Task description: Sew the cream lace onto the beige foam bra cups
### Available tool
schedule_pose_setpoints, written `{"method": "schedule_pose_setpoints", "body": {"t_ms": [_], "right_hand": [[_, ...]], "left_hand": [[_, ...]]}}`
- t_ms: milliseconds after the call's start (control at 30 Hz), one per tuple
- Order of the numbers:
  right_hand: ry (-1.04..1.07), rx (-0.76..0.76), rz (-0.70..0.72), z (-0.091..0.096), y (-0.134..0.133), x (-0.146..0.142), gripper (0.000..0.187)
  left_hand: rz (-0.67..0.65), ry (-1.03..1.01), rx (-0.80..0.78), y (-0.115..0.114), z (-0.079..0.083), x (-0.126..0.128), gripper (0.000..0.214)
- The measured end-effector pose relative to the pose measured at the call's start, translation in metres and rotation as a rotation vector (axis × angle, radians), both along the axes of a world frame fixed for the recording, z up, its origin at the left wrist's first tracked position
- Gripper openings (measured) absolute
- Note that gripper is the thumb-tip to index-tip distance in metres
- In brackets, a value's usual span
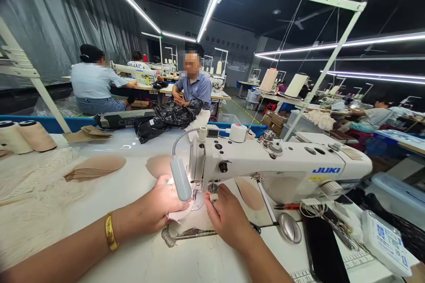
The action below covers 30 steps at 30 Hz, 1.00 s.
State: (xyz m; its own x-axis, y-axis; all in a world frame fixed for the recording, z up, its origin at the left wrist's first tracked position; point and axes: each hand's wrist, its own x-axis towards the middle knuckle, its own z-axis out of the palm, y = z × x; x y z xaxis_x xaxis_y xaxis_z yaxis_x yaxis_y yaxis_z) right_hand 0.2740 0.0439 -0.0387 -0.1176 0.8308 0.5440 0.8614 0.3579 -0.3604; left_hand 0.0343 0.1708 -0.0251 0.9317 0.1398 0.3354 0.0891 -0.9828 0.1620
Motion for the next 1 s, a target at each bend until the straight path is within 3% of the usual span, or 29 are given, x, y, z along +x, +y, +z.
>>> {"method": "schedule_pose_setpoints", "body": {"t_ms": [200, 767, 1000], "right_hand": [[0.012, 0.06, 0.044, 0.004, -0.001, 0.001, 0.012], [-0.026, 0.11, 0.062, 0.0, -0.003, -0.001, 0.014], [-0.056, -0.043, 0.115, 0.002, -0.008, -0.003, 0.016]], "left_hand": [[0.02, 0.013, 0.019, -0.004, -0.001, 0.0, 0.047], [0.055, -0.039, 0.074, -0.009, -0.002, -0.002, 0.049], [0.104, -0.008, 0.18, -0.021, 0.002, -0.002, 0.018]]}}
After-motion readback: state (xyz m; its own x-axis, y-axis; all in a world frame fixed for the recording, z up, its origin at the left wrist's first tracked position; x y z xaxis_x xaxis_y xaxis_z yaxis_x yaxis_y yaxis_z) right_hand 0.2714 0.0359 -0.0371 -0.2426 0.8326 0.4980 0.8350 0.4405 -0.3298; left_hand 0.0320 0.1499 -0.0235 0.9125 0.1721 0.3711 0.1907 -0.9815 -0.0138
